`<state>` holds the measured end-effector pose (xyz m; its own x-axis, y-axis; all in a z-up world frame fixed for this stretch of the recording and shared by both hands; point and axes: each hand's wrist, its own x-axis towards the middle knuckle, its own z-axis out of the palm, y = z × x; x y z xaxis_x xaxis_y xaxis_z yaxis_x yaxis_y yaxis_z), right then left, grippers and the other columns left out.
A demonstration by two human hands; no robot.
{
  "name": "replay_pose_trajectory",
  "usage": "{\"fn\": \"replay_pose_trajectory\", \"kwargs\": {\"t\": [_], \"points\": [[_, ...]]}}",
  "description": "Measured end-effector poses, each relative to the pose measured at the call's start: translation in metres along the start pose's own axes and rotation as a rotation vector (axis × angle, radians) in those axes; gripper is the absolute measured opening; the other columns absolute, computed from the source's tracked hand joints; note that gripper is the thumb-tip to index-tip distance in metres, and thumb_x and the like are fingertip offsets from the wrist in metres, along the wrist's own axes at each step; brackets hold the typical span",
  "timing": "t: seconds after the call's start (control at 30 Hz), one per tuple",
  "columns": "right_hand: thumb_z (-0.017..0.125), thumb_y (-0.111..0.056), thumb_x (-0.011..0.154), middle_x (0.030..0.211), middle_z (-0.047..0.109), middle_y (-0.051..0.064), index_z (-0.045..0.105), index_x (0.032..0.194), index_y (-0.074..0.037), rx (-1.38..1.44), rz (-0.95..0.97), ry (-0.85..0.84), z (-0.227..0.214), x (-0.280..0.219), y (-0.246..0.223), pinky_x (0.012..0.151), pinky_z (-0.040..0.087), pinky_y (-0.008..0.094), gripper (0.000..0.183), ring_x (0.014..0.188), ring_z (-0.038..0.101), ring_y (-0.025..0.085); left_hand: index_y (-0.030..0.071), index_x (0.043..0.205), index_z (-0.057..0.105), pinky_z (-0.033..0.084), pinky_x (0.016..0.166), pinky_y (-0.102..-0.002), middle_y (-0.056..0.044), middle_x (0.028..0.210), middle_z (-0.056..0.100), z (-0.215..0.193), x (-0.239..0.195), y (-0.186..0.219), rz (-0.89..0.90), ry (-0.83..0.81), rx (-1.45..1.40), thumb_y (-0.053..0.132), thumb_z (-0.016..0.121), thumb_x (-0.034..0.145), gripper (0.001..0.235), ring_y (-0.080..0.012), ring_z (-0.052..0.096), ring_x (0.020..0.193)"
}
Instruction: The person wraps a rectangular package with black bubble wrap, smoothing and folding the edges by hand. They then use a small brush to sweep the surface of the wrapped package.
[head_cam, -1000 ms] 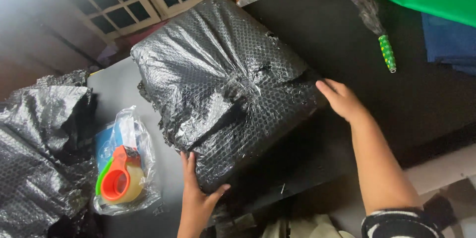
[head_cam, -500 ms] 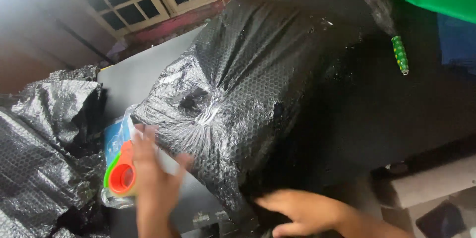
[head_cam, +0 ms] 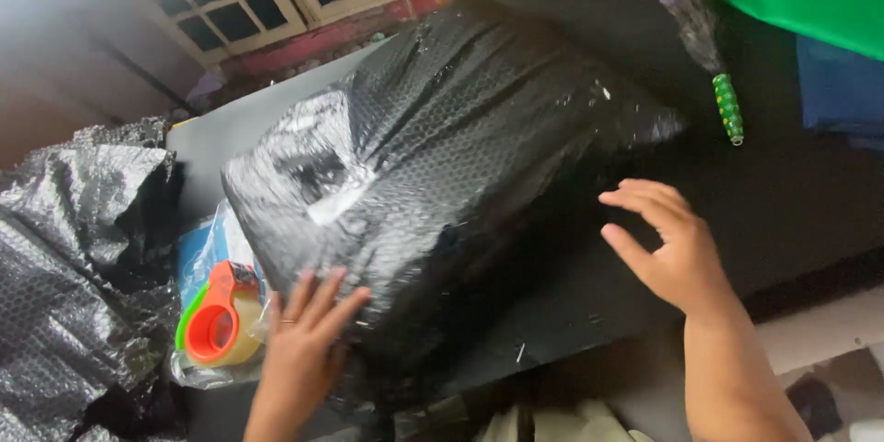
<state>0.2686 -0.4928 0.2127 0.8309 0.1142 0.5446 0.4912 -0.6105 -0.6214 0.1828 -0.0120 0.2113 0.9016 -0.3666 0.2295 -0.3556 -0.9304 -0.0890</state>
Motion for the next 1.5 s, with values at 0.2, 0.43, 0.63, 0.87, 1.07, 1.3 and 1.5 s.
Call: {"fn": "replay_pose_trajectory", "kwargs": {"t": [0.2,0.43,0.63,0.87,1.07,1.3,1.5], "points": [[0.077,-0.005,0.09,0.107,0.074,0.002,0.075,0.107,-0.01,-0.053,-0.223,0.039,0.017,0.011,-0.018,0.108,0.05,0.04,0.018,0.117,0.066,0.03,0.038,0.152,0.048,0.023,0.115,-0.076,-0.013,0.171,0.03,0.037,-0.027,-0.071,-0.393,0.164,0.033,-0.012,0.059,0.062,0.103,-0.0468,0.023,0.158],[0.076,-0.009,0.088,0.1,0.079,0.003,0.077,0.104,-0.008,0.162,-0.523,-0.306,0.087,0.014,-0.036,0.084,0.059,0.036,0.016,0.09,0.075,0.022,0.023,0.157,0.034,0.012,0.115,-0.077,-0.022,0.173,0.006,0.0,-0.008,-0.013,-0.48,0.071,-0.164,0.008,0.068,0.069,0.096,-0.0504,-0.001,0.157],[0.07,-0.024,0.094,0.114,0.073,0.008,0.067,0.128,-0.011,-0.114,-0.625,-0.642,0.165,0.013,-0.013,0.074,0.056,0.043,0.036,0.093,0.07,0.03,0.016,0.128,0.063,0.013,0.126,-0.068,-0.009,0.159,0.043,0.006,0.018,0.058,-0.083,0.341,-0.139,0.01,0.056,0.067,0.061,-0.04,0.03,0.154],[0.062,-0.048,0.095,0.086,0.076,0.009,0.073,0.108,-0.013,-0.435,-0.43,-0.8,0.177,0.023,-0.037,0.07,0.061,0.044,0.039,0.081,0.075,0.029,0.019,0.142,0.057,0.055,0.087,-0.042,-0.007,0.132,0.059,0.102,0.052,0.072,0.088,0.176,-0.009,0.039,0.072,0.083,0.064,-0.0287,0.064,0.112],[0.063,-0.029,0.094,0.072,0.073,0.005,0.076,0.087,-0.016,-0.471,-0.399,-0.713,0.197,0.012,-0.018,0.061,0.06,0.041,0.02,0.069,0.073,0.025,0.016,0.14,0.059,0.063,0.069,-0.035,-0.006,0.121,0.065,0.115,0.063,0.073,0.023,0.064,0.099,0.053,0.068,0.091,0.062,-0.0241,0.07,0.1],[0.062,-0.025,0.097,0.076,0.072,0.005,0.07,0.091,-0.013,-0.229,-0.685,-0.567,0.201,-0.006,-0.011,0.064,0.059,0.038,0.015,0.071,0.072,0.026,0.017,0.122,0.068,0.063,0.069,-0.04,-0.005,0.113,0.072,0.141,0.066,0.062,0.0,0.046,0.097,0.027,0.058,0.102,0.025,-0.0254,0.075,0.088],[0.062,-0.034,0.098,0.094,0.073,0.011,0.071,0.114,-0.009,-0.203,-0.69,-0.438,0.203,0.0,-0.006,0.075,0.059,0.042,0.03,0.09,0.072,0.031,0.021,0.112,0.068,0.061,0.061,-0.033,0.002,0.096,0.072,0.167,0.068,0.05,0.064,0.085,0.166,0.019,0.059,0.097,0.018,-0.0198,0.075,0.078]]}}
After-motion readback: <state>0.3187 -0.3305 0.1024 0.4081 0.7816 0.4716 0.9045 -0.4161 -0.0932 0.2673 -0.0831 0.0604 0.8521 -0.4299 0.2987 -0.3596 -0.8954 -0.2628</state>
